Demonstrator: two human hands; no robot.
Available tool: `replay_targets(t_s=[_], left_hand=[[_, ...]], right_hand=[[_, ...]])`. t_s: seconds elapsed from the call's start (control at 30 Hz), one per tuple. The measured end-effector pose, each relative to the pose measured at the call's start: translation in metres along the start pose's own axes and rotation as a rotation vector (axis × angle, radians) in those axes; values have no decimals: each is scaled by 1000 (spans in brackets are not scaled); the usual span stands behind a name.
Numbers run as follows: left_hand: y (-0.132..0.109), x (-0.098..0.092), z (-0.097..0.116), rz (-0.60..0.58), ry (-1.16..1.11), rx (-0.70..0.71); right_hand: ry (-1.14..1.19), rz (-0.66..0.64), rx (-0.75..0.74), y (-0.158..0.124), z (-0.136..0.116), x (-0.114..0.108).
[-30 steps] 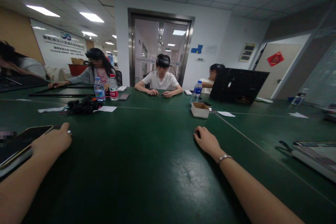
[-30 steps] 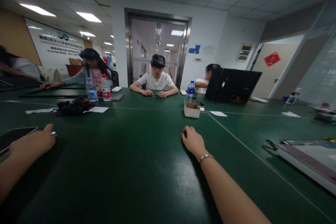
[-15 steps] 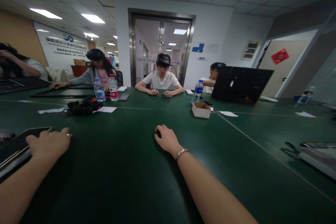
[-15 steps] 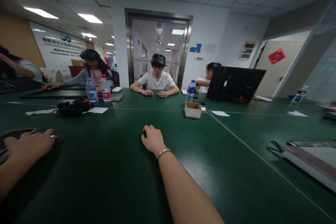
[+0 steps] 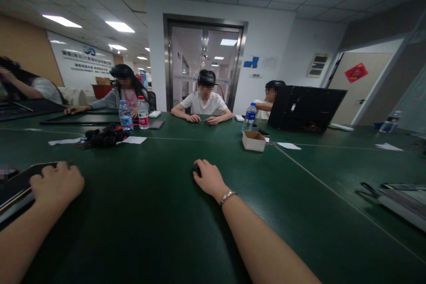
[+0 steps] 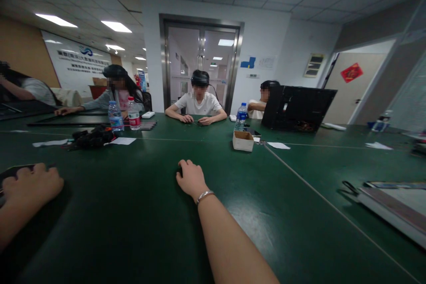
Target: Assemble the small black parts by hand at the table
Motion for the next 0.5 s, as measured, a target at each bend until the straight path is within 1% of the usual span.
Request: replay_targets(t_s=[0.2,0.27,0.3,0.37,0.4,0.43,0.47,0.5], left_hand=[[-3,-3,-1,17,33,-6],[-5,-7,3,57,59,30],[-8,-10,8,92,81,71],[-15,-17,30,180,127,197],[-21,-20,48,226,131,289],[-29,-24,68,259,119,376],[-38,-26,91,269,72,476],[-49,-29,117,253,-8,567]], right_hand=[[39,4,32,-1,3,1],[42,16,28,0,4,3],[49,22,23,0,5,3],[85,37,28,2,8,5],[123,46,43,3,11,6],[180,57,67,5,14,6],[258,78,101,7,19,7],[353,109,140,9,23,7]])
Point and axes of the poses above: each hand's wrist, its own y-axis towards the middle knuckle, its own x-axis out of the palm, z = x × y, the point moved 6 cm from there along y, towards the middle knuckle, and after that the axes turned 5 degrees about z, right-handed, at the moved point
